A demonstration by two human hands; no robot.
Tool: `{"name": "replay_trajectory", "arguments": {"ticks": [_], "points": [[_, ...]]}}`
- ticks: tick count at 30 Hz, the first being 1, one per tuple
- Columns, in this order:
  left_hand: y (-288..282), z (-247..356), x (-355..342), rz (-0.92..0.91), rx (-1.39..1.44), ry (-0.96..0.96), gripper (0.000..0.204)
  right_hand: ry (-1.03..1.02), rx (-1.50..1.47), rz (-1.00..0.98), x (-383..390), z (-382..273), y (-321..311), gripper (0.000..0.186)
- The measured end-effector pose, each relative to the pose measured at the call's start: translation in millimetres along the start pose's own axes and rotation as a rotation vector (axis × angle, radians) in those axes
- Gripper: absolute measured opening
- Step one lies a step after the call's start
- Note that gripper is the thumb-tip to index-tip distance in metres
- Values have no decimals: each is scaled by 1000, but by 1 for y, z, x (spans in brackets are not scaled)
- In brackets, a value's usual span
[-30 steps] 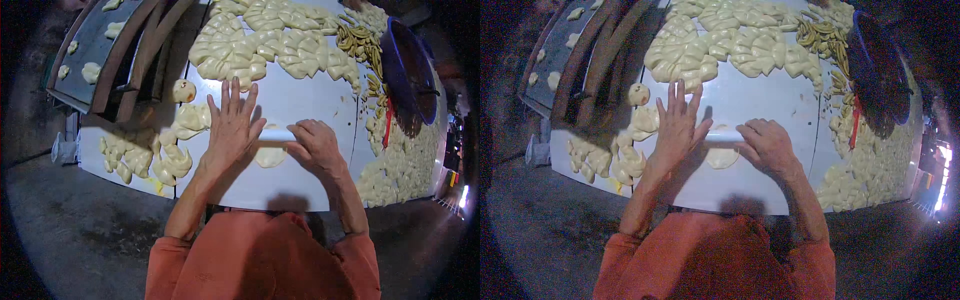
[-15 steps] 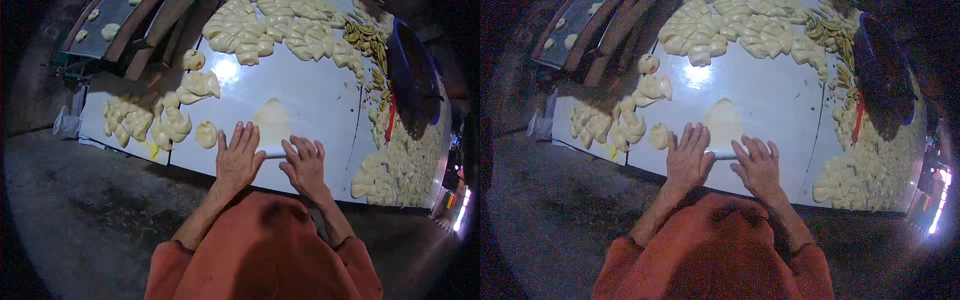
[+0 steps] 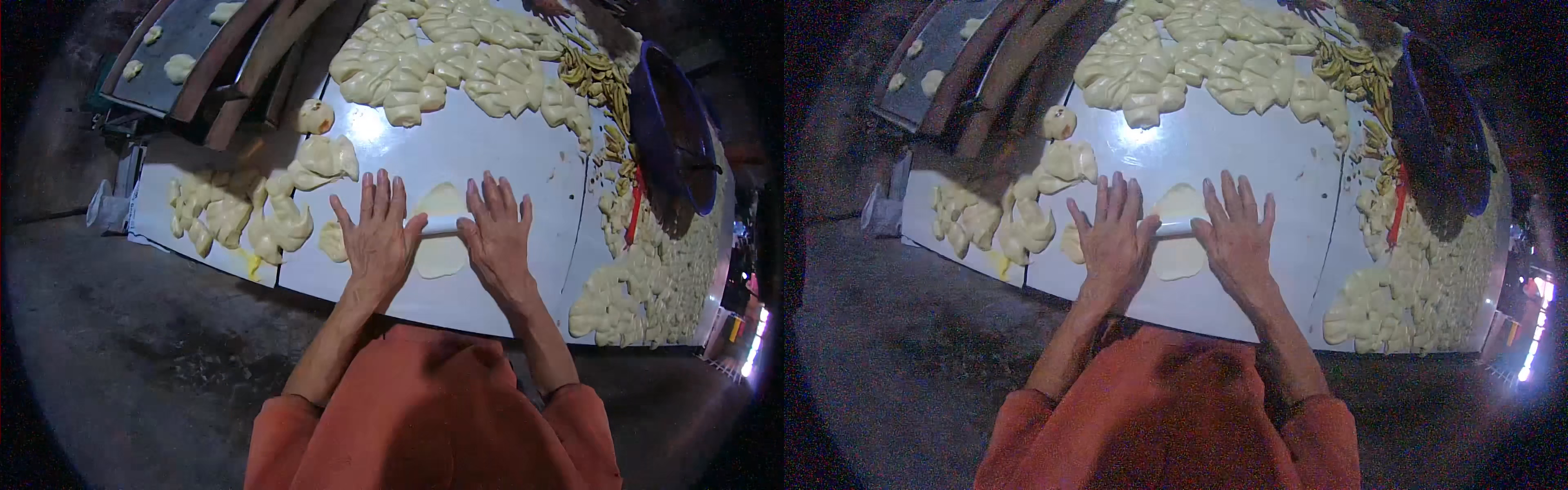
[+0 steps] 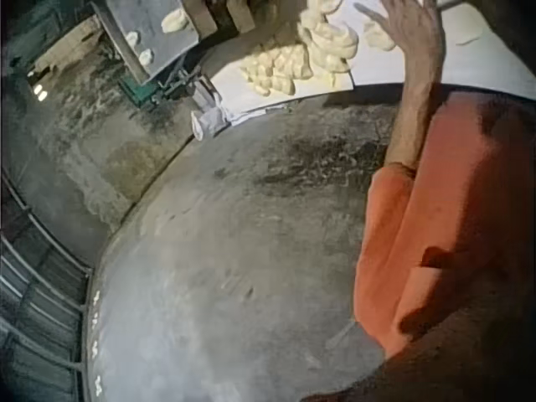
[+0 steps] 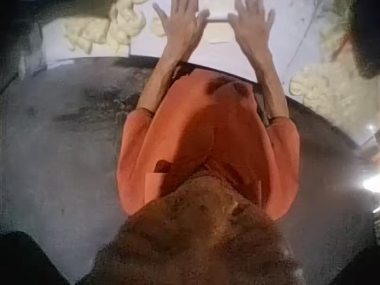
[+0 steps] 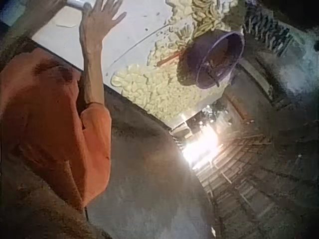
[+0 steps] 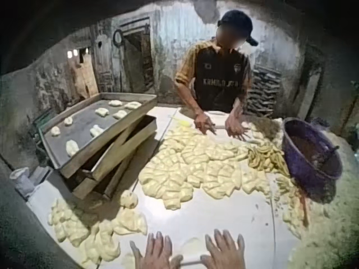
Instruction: The person prepares bread by rolling out pieces of dough on a table, spreading a chocolate-like filling onto the flattened dough, placing banana slices inside, and rolling the dough into cylinders before placing them on a tray.
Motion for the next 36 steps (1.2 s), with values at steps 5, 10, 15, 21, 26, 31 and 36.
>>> {"name": "replay_trajectory", "arguments": {"ticks": [5, 10, 15, 21, 26, 31, 36], "points": [[0, -10, -60, 79, 87, -26, 60, 166, 68, 42, -53, 11, 10, 59], [-6, -24, -129, 174, 30, -51, 65, 244, 101, 168, -114, 15, -6, 59], [-16, -33, -156, 264, 92, 77, 65, -193, -351, 94, -104, 15, -39, 58], [-47, -35, -117, 275, 262, 181, 61, -105, -255, 177, -41, 45, -46, 42], [-47, -9, -102, 177, 262, 317, 48, 366, -172, 340, 2, 100, -42, 39], [-31, 48, -123, -12, 301, 499, 34, 544, -194, 472, 17, 143, -43, 31], [-18, 107, -170, -13, 426, 684, 30, 607, -101, 512, -37, 190, -76, 34]]}}
Point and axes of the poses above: each hand's wrist, its own x-axis away from the middle knuckle, its own y-axis out of the palm, z = x × y, the point moved 4 cm from there along -x, towards the middle knuckle, and after that the axes turned 6 degrees about -z, right-handed, at the moved point
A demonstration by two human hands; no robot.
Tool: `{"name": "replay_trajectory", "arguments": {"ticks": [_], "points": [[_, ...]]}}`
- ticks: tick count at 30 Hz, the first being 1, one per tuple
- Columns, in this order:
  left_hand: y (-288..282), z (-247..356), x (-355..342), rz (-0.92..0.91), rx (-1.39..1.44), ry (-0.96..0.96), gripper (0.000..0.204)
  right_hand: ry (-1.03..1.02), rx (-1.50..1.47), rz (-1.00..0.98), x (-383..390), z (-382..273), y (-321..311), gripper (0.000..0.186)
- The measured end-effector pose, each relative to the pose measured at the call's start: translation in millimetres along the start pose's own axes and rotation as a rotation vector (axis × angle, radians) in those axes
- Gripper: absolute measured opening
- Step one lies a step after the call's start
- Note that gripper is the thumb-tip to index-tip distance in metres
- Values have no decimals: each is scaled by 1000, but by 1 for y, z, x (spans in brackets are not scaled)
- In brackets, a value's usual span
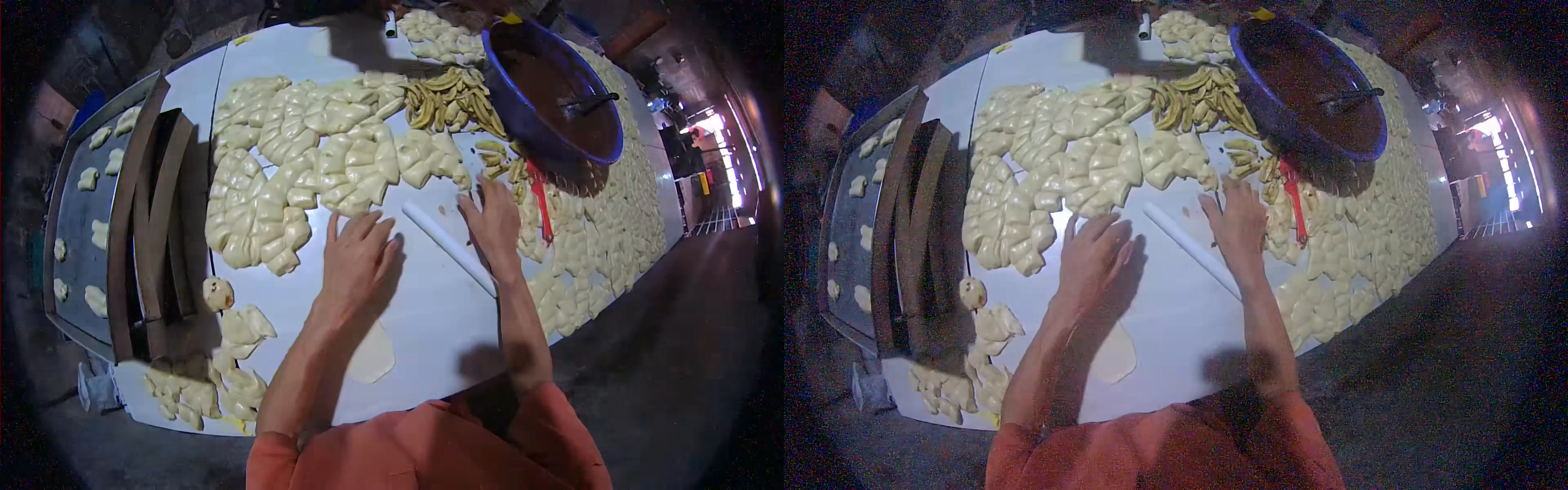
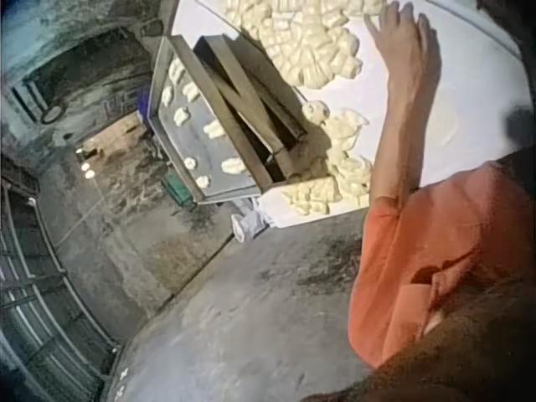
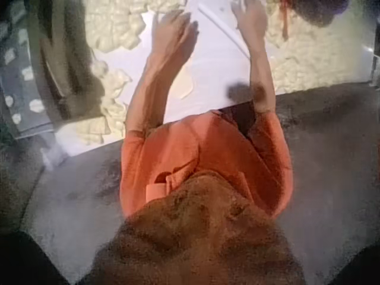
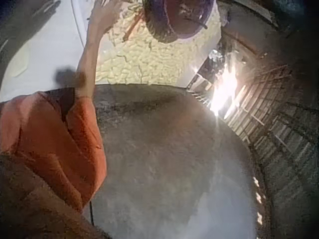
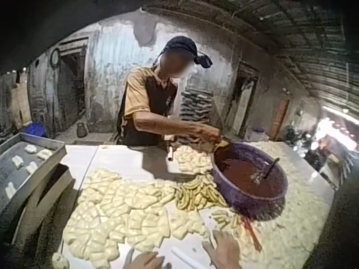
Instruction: The person prepares bread by rolling out pieces of dough on a table, spreading a chocolate-like filling onto the flattened dough, placing banana slices inside, and rolling the dough into cylinders before placing them on a tray.
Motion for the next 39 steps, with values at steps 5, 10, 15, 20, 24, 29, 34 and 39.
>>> {"name": "replay_trajectory", "arguments": {"ticks": [5, 10, 15, 20, 24, 29, 34, 39], "points": [[24, 0, -49, -36, -10, 23, 34, -248, 36, -58, -50, 17, 39, 45], [23, -13, -60, -28, -27, -38, 33, 157, -334, -238, -50, 25, 18, 33], [24, -16, -73, -25, -34, -46, 32, 358, -759, -262, -49, 64, 33, 33], [45, 2, -107, 20, -53, 77, 36, -134, -100, -142, -60, 36, 37, 35], [81, 13, -138, -47, -200, 161, 34, -84, -219, -220, -64, 32, 33, 29], [113, 18, -143, -124, -399, 210, 29, 91, -720, -703, -33, 29, 0, 22], [126, 12, -138, -75, -390, 197, 40, 248, -1437, -955, 35, 17, -57, 21], [92, 20, -110, -56, -384, 212, 52, 370, -953, -876, 88, 8, -41, 32]]}}
Point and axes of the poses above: each hand's wrist, its own x-axis away from the middle knuckle, its own y-axis out of the palm, z = x × y, the point moved 4 cm from there along -x, towards the middle knuckle, and after that the axes turned 6 degrees about -z, right-handed, at the moved point
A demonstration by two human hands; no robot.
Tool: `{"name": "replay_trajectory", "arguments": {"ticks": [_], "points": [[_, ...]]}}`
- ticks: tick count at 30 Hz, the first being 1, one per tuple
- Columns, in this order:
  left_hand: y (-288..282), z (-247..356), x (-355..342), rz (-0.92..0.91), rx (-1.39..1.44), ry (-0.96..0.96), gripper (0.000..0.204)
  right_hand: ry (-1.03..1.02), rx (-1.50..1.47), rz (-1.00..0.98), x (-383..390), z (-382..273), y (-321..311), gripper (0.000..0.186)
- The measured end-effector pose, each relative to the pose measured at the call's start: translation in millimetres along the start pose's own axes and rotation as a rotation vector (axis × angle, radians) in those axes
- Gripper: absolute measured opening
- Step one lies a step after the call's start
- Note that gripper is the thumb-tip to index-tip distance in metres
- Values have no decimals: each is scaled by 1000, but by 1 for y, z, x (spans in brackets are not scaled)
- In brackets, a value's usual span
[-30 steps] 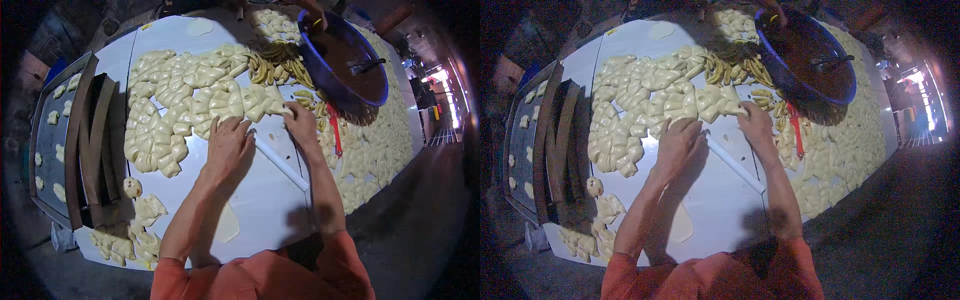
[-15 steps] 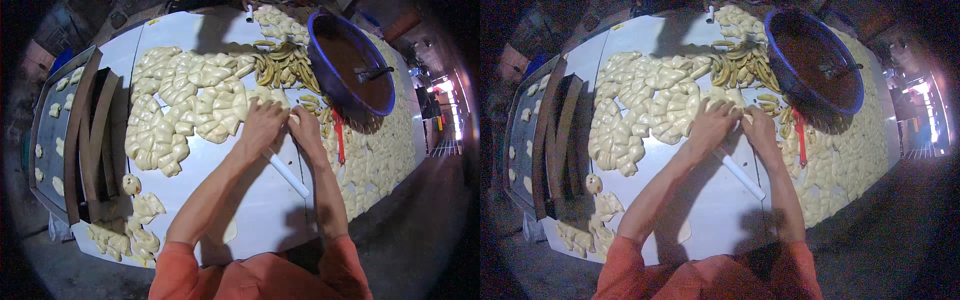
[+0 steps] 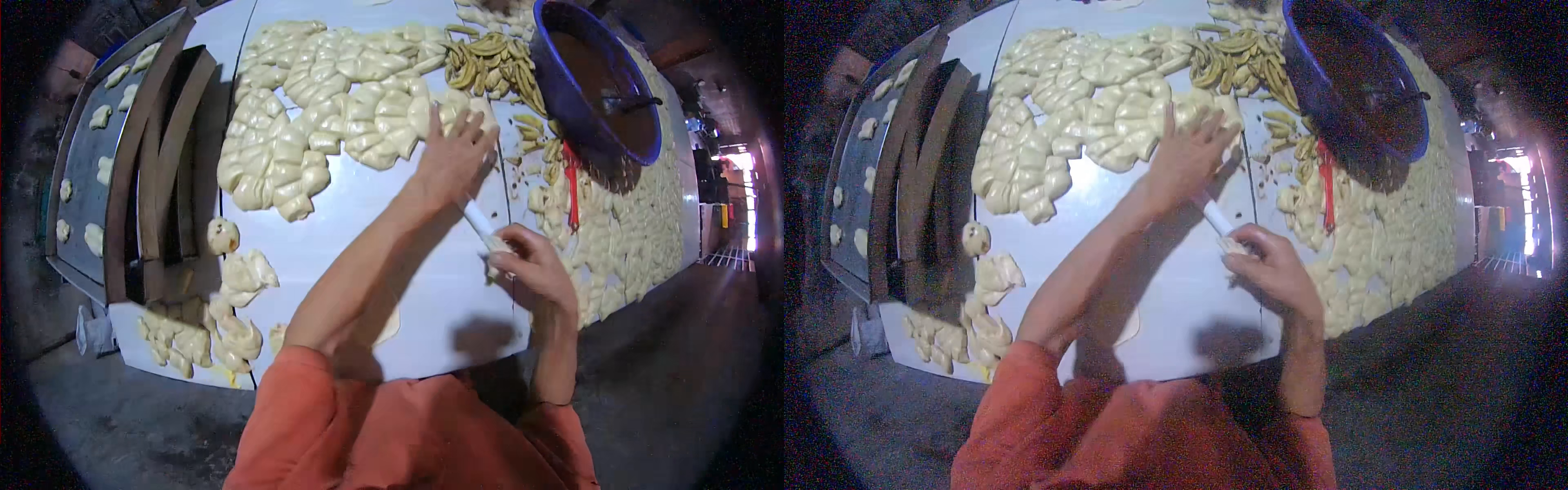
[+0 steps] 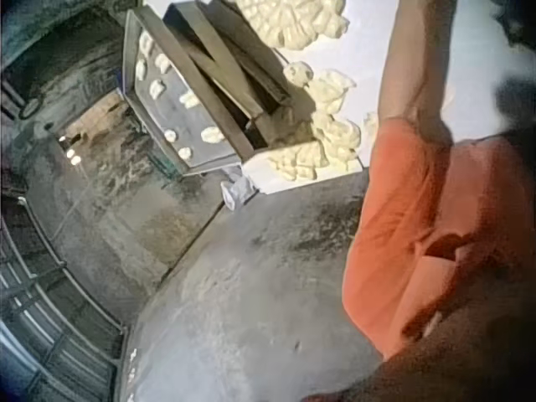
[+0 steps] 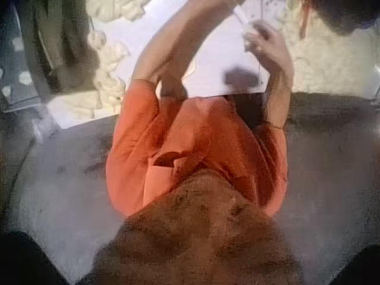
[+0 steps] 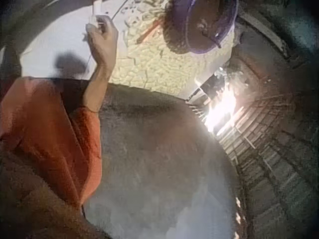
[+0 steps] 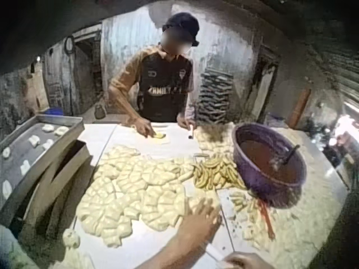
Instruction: The person prepares bread by rolling out pieces of dough on a table, spreading a chocolate-like filling onto the flattened dough, placing banana slices inside, and rolling the dough into cylinders before placing them on a tray.
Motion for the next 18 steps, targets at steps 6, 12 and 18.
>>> {"name": "replay_trajectory", "arguments": {"ticks": [6, 12, 18], "points": [[-87, -14, 94, 98, 467, -272, 42, -98, 336, -23, -15, 15, 56, 45], [-85, 62, 181, -48, 458, -344, 37, -352, 1011, 130, -22, 2, 55, 34], [-58, 131, 177, -103, 299, -346, 55, -821, 963, 215, -3, 22, 39, 55]]}}
Point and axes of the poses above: each hand's wrist, its own x-axis away from the middle knuckle, its own y-axis out of the palm, z = x × y, the point moved 4 cm from there along -x, towards the middle knuckle, and after that the axes turned 6 degrees about -z, right-handed, at the moved point
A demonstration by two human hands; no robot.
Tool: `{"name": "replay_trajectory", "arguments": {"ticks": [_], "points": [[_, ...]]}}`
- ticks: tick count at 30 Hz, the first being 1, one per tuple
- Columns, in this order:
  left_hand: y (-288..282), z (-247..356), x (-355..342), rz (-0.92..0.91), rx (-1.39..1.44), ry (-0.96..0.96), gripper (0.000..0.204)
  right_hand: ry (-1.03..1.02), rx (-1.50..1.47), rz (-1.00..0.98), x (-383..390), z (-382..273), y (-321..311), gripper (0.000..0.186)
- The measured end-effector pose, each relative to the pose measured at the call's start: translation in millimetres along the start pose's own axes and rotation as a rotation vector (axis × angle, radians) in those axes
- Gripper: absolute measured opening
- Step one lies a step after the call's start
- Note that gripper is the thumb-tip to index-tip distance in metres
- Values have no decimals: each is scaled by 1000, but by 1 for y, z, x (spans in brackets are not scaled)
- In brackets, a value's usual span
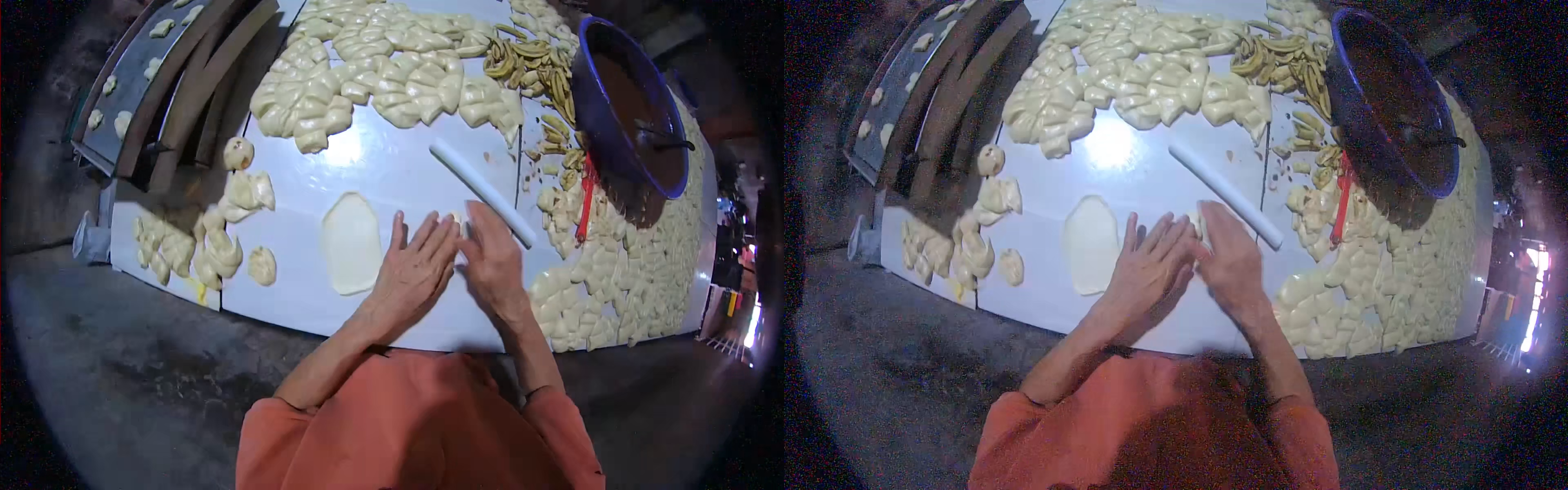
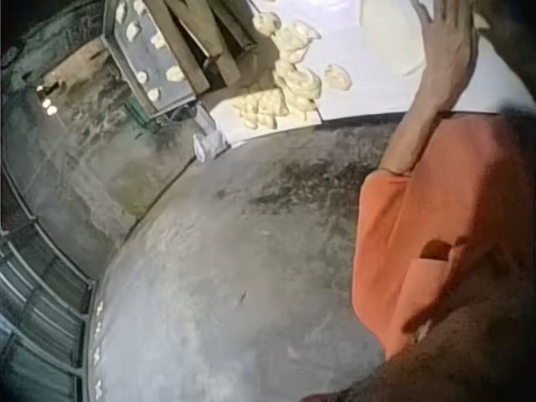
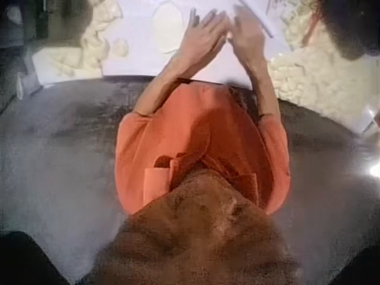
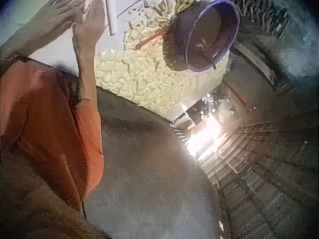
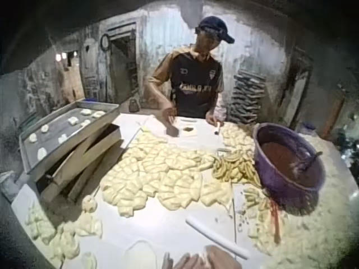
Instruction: The person prepares bread by rolling out pieces of dough on a table, spreading a chocolate-like filling onto the flattened dough, placing banana slices inside, and rolling the dough into cylinders before placing them on a tray.
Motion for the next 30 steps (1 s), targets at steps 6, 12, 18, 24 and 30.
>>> {"name": "replay_trajectory", "arguments": {"ticks": [6, 12, 18, 24, 30], "points": [[23, 14, 19, 3, -96, -373, 73, -153, 97, -383, 22, 7, 19, 79], [48, 33, 25, 65, -37, -332, 69, -125, -52, -524, 26, 26, 13, 82], [46, 9, 4, -13, -164, -339, 79, -158, 169, -447, 38, 28, 17, 87], [41, -1, 5, -47, -267, -365, 91, -177, 261, -435, 38, 20, 4, 84], [48, 33, 15, -163, -232, -309, 80, -287, 16, -433, 9, 20, -3, 87]]}}
Point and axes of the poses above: each hand's wrist, its own x-axis away from the middle knuckle, its own y-axis out of the palm, z = x × y, the point moved 4 cm from there along -x, towards the middle knuckle, and after that the axes turned 6 degrees about -z, right-handed, at the moved point
